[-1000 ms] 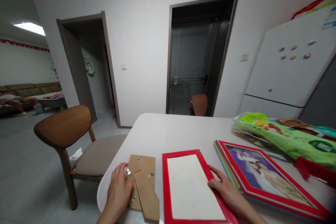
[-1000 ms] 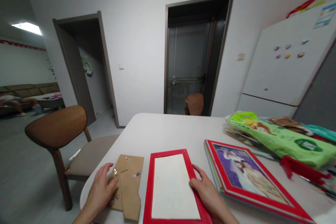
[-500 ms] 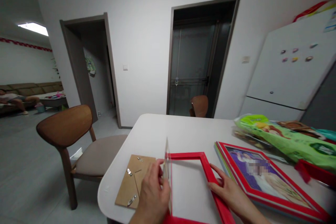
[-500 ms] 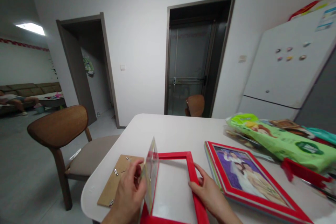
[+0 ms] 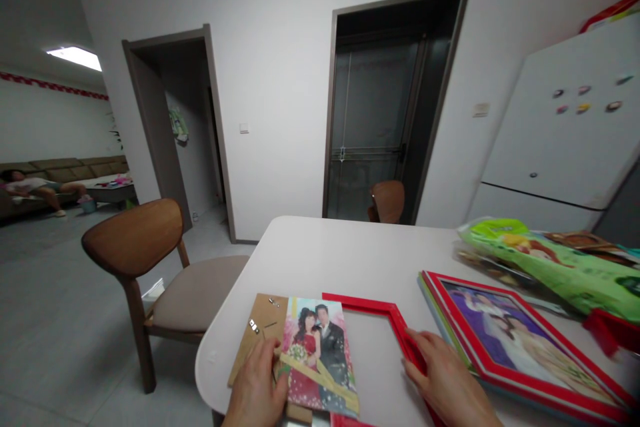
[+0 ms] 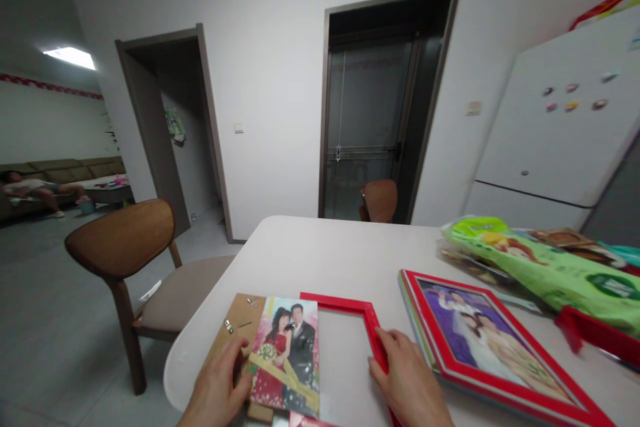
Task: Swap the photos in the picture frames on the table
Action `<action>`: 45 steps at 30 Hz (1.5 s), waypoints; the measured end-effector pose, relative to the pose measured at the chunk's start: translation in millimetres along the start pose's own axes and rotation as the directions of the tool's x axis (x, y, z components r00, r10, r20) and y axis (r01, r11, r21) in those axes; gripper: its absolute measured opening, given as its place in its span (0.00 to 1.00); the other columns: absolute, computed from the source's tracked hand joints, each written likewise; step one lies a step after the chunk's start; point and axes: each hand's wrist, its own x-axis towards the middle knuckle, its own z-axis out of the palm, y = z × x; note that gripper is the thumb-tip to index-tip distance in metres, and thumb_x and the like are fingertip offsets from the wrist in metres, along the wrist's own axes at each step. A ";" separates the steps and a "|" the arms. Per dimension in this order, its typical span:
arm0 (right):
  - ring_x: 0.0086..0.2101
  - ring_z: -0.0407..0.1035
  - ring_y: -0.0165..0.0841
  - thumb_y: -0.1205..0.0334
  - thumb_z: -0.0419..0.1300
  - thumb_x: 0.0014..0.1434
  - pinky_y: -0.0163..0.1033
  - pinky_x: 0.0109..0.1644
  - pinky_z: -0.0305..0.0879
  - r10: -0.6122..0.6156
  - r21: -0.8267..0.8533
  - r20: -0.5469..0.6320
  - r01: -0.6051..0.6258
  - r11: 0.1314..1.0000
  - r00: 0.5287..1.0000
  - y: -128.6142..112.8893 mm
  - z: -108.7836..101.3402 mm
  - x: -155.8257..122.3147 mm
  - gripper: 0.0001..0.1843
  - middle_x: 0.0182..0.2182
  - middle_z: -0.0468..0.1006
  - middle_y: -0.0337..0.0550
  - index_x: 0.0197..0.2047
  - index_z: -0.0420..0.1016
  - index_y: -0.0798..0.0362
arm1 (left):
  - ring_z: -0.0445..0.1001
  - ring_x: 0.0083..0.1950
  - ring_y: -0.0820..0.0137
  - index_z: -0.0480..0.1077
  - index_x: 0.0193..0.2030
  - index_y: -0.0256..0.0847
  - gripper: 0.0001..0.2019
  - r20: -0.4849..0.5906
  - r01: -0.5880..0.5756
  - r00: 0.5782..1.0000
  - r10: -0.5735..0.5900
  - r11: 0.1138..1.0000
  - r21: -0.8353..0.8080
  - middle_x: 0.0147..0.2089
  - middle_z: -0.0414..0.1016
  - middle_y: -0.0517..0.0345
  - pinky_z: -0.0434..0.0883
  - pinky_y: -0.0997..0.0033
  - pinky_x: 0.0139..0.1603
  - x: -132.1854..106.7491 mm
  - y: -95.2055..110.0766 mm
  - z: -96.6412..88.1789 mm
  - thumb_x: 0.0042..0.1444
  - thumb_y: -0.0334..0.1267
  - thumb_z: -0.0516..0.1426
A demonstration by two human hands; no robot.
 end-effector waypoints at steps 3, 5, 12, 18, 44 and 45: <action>0.34 0.67 0.38 0.56 0.50 0.46 0.42 0.41 0.61 0.029 0.314 0.029 -0.036 0.949 0.999 -30.6 11.7 -3.1 0.26 0.39 0.71 0.53 0.48 0.63 0.60 | 0.63 0.50 0.59 0.63 0.47 0.36 0.22 0.029 -0.181 0.983 0.181 0.983 -0.011 0.47 0.67 0.46 0.60 0.60 0.51 -2.7 8.2 9.8 0.41 0.30 0.51; 0.23 0.66 0.32 0.56 0.51 0.47 0.37 0.30 0.62 0.077 0.583 0.197 -0.180 0.793 0.977 -57.2 23.9 -3.9 0.29 0.28 0.74 0.43 0.52 0.59 0.59 | 0.58 0.55 0.57 0.62 0.50 0.36 0.27 0.104 -0.276 0.955 0.277 0.961 -0.024 0.53 0.62 0.45 0.56 0.57 0.55 -4.5 11.3 23.2 0.37 0.28 0.52; 0.22 0.65 0.28 0.55 0.55 0.47 0.32 0.26 0.60 -0.042 0.893 0.388 -0.365 0.263 0.921 -129.9 18.5 3.9 0.25 0.21 0.71 0.36 0.47 0.64 0.58 | 0.53 0.59 0.57 0.58 0.55 0.37 0.34 0.078 -0.350 0.931 0.357 0.933 -0.084 0.59 0.56 0.48 0.51 0.55 0.58 2.4 18.5 41.6 0.35 0.23 0.49; 0.30 0.68 0.31 0.51 0.57 0.47 0.35 0.30 0.64 0.161 0.927 0.310 -0.335 0.168 0.937 -132.3 -6.9 -0.3 0.38 0.32 0.72 0.40 0.57 0.45 0.52 | 0.63 0.53 0.62 0.61 0.51 0.35 0.18 -0.209 -0.086 0.976 -0.056 0.785 -0.614 0.50 0.68 0.48 0.59 0.61 0.54 12.9 62.9 20.8 0.54 0.36 0.46; 0.32 0.71 0.37 0.65 0.43 0.43 0.37 0.34 0.63 0.116 0.654 0.307 -0.298 0.695 0.945 -24.3 0.0 21.7 0.24 0.27 0.78 0.43 0.44 0.68 0.58 | 0.60 0.55 0.56 0.62 0.52 0.38 0.27 0.065 -0.325 0.934 0.352 0.911 -0.255 0.55 0.62 0.45 0.61 0.59 0.53 1.1 8.7 110.8 0.40 0.34 0.57; 0.34 0.70 0.38 0.65 0.43 0.43 0.37 0.36 0.63 0.106 0.594 0.259 -0.245 0.767 0.960 -25.1 -0.6 23.1 0.23 0.28 0.77 0.45 0.42 0.69 0.58 | 0.61 0.55 0.56 0.62 0.52 0.38 0.27 0.052 -0.347 0.928 0.369 0.905 -0.246 0.55 0.62 0.44 0.61 0.59 0.53 1.4 5.1 113.9 0.41 0.37 0.57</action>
